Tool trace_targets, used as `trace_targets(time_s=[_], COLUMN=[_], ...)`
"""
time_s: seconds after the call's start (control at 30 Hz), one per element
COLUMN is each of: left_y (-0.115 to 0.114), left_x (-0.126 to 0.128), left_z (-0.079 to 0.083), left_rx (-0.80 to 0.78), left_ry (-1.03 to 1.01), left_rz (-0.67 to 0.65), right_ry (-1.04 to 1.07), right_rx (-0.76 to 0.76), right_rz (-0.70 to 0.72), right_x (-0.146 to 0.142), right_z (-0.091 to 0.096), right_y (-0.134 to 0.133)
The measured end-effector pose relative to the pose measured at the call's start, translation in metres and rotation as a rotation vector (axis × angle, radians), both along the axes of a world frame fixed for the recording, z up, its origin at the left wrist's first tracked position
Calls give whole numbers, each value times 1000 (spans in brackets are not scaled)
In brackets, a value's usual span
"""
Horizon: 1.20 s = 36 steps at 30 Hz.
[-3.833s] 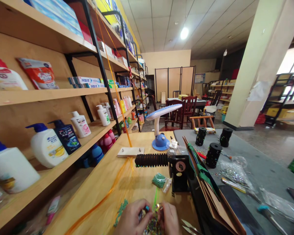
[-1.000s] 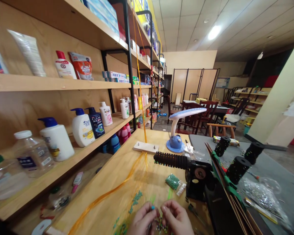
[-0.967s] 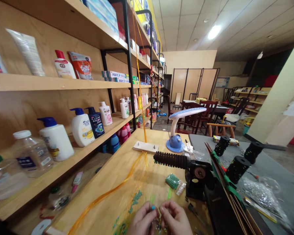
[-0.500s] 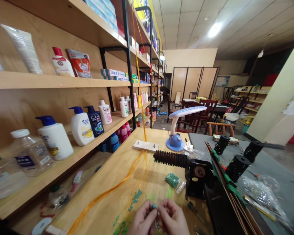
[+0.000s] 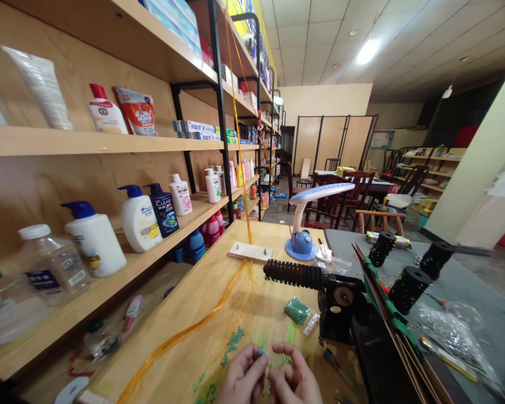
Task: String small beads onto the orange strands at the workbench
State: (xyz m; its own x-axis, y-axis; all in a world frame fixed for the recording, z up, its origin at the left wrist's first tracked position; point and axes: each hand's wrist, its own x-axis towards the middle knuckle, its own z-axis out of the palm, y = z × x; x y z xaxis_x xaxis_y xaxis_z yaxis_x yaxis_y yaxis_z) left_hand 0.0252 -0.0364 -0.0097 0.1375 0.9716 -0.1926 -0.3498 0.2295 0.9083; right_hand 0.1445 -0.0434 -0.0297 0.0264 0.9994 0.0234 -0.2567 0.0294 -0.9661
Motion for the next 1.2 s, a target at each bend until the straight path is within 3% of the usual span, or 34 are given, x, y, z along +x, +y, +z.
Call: trace_targets(time_s=[0.27, 0.53, 0.87, 1.2], left_y=[1, 1, 2, 0], left_x=[-1, -1, -1, -3], left_z=[-5, 7, 8, 0], left_rx=[-49, -25, -6, 40], left_ry=[-16, 25, 43, 33], left_rz=[18, -56, -52, -88], right_ry=[-13, -22, 28, 23], right_rx=[0, -27, -49, -26], right_rz=[40, 88, 105, 134], right_x=[2, 5, 5, 7], right_z=[3, 3, 2, 2], right_y=[2, 4, 5, 8])
